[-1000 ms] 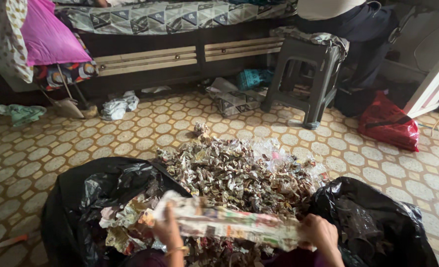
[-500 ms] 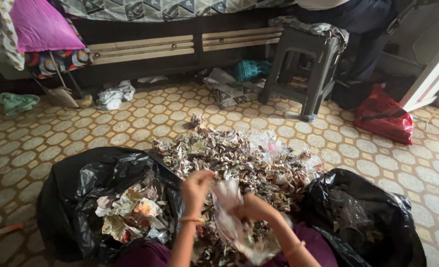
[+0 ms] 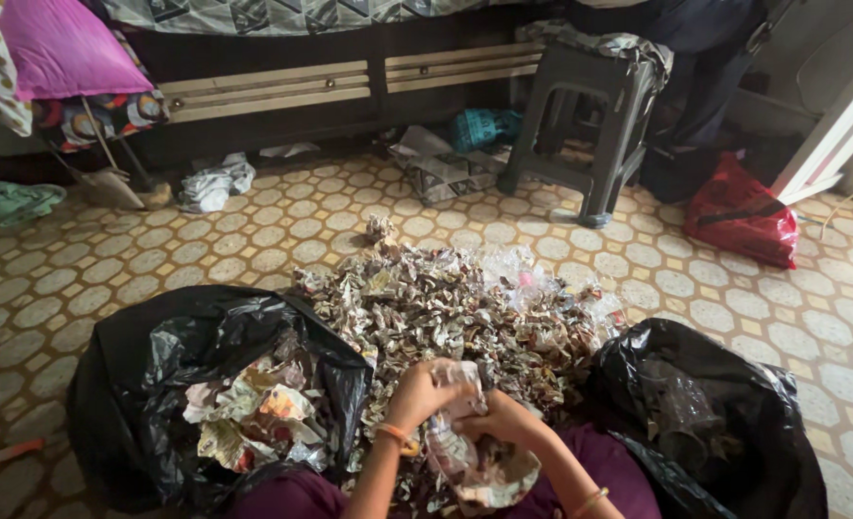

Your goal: The person sits on the floor and sorts through a large pile of crumpled paper and plastic waste, picking up items one by one and placing them into two black plastic bags on either side.

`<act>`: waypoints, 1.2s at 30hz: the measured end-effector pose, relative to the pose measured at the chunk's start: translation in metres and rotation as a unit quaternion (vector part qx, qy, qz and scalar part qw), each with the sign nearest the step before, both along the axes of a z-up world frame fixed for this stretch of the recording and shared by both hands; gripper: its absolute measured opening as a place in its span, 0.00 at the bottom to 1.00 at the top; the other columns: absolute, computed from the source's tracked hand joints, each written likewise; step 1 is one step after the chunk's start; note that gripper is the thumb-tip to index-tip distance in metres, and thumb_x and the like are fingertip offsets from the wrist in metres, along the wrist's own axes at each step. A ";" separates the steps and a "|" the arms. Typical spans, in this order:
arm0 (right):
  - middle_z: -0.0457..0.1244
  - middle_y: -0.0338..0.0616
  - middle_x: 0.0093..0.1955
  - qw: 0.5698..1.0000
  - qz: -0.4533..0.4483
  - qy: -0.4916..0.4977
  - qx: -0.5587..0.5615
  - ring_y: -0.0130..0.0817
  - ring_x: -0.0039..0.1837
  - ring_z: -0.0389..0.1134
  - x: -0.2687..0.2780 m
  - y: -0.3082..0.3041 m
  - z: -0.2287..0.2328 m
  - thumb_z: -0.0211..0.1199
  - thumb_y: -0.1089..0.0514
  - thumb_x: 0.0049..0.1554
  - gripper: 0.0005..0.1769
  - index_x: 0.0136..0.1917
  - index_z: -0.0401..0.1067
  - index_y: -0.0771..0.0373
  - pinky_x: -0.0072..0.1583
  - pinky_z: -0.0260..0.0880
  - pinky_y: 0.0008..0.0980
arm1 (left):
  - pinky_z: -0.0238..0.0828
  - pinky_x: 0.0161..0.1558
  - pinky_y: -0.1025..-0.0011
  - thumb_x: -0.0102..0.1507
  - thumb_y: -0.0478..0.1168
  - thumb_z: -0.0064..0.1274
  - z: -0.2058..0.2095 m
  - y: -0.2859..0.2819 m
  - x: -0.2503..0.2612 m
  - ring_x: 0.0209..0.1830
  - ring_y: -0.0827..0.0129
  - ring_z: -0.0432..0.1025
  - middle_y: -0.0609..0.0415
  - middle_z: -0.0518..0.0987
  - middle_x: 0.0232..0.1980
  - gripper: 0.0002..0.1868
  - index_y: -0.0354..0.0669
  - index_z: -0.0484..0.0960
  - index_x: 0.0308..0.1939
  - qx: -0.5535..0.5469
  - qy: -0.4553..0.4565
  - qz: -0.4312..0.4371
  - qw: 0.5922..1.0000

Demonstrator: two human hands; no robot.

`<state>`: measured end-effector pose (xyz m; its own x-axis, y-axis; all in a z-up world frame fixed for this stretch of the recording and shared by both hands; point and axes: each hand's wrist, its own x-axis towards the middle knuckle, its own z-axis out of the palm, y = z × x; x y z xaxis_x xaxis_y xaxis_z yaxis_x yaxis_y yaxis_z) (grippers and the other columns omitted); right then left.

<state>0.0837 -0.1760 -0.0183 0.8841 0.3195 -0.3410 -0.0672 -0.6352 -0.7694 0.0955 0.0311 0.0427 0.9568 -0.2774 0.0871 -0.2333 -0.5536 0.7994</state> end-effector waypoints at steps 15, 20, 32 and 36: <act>0.70 0.40 0.33 0.993 0.044 0.020 0.111 0.23 0.31 0.67 -0.079 -0.013 -0.035 0.72 0.54 0.57 0.11 0.47 0.82 0.65 0.34 0.67 0.26 | 0.63 0.20 0.76 0.62 0.61 0.59 0.032 0.102 0.068 0.18 0.70 0.73 0.51 0.83 0.25 0.25 0.40 0.88 0.40 -0.019 -0.253 0.255 0.933; 0.70 0.43 0.32 0.999 0.032 0.000 0.042 0.25 0.32 0.66 -0.086 -0.036 -0.035 0.71 0.54 0.58 0.11 0.49 0.83 0.63 0.35 0.64 0.29 | 0.70 0.30 0.63 0.58 0.63 0.64 0.024 0.167 0.079 0.23 0.59 0.76 0.45 0.83 0.28 0.29 0.36 0.88 0.40 -0.050 -0.225 0.355 0.906; 0.77 0.38 0.45 0.973 -0.159 -0.006 0.166 0.25 0.43 0.74 -0.055 -0.146 -0.107 0.66 0.58 0.54 0.15 0.53 0.83 0.64 0.46 0.72 0.23 | 0.73 0.41 0.55 0.61 0.63 0.65 -0.015 0.281 0.054 0.38 0.43 0.79 0.37 0.83 0.38 0.30 0.36 0.88 0.44 -0.031 -0.253 0.490 0.834; 0.72 0.37 0.41 0.901 -0.243 0.078 0.351 0.24 0.40 0.68 -0.040 -0.163 -0.094 0.63 0.53 0.60 0.14 0.51 0.81 0.65 0.42 0.67 0.24 | 0.74 0.42 0.55 0.59 0.68 0.63 -0.013 0.274 0.044 0.38 0.44 0.79 0.35 0.83 0.40 0.34 0.38 0.88 0.46 0.010 -0.193 0.519 0.833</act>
